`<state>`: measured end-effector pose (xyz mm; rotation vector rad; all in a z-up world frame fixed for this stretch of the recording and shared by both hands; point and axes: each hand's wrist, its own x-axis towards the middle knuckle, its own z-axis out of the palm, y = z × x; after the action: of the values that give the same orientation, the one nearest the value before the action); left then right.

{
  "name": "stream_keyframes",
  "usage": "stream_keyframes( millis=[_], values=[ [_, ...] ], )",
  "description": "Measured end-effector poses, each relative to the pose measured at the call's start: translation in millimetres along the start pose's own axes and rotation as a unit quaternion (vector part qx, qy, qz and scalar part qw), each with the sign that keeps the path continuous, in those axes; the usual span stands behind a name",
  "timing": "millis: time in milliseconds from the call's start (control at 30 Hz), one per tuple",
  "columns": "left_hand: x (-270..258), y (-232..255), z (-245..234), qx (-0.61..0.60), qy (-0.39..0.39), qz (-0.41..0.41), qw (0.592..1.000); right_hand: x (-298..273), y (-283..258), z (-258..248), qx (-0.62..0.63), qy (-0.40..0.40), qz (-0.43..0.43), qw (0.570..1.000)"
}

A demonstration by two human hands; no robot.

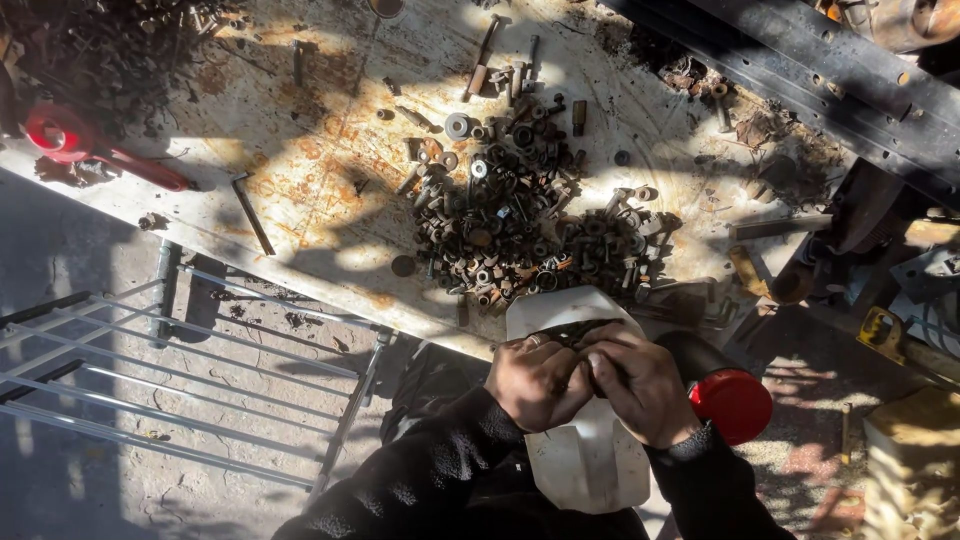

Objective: The person sorts a pile of mixed metal hardware, including bolts, nuts, and washers, on a workbench. They pick up handfuls of the parts and place them into a white plastic container, repeating the process until the pile is cleared.

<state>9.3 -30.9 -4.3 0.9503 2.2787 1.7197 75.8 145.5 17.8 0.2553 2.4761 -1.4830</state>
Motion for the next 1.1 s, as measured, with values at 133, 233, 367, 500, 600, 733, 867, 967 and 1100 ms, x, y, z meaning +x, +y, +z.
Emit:
stream_keyframes(
  millis=[133, 233, 367, 500, 600, 733, 867, 967, 1100],
  values=[
    [9.3, 5.1, -16.0, -0.015, 0.024, 0.049, 0.998, 9.6, -14.0, 0.2, -0.090, -0.065, 0.069, 0.991],
    [13.4, 11.9, -34.1, -0.066, 0.036, 0.049, 0.996, 13.8, -19.4, 1.0, -0.152, -0.121, 0.101, 0.976],
    [-12.9, -82.3, -36.6, 0.149, 0.107, 0.158, 0.970, 12.9, -25.1, 1.6, -0.215, -0.198, 0.137, 0.947],
    [19.0, -187.7, -127.2, 0.255, 0.069, -0.188, 0.946, 4.2, -11.6, 8.9, -0.295, -0.209, 0.065, 0.930],
    [64.5, -279.0, -187.5, 0.350, 0.176, -0.150, 0.908, 17.5, -19.0, -3.9, -0.171, 0.006, -0.071, 0.983],
    [118.9, -344.5, -228.5, 0.477, 0.149, -0.175, 0.848, 45.8, 16.9, -31.5, -0.222, 0.115, -0.064, 0.966],
    [132.8, -348.6, -223.8, 0.486, 0.133, -0.185, 0.844, 79.3, 65.7, -64.0, -0.310, -0.003, 0.120, 0.943],
    [112.8, -343.0, -191.9, 0.441, 0.134, -0.178, 0.869, 65.6, 144.8, -46.7, -0.372, 0.050, 0.027, 0.927],
    [45.9, -270.7, -120.4, 0.317, 0.090, -0.046, 0.943, 63.0, 158.4, -21.3, -0.302, -0.002, 0.188, 0.934]
  ],
)
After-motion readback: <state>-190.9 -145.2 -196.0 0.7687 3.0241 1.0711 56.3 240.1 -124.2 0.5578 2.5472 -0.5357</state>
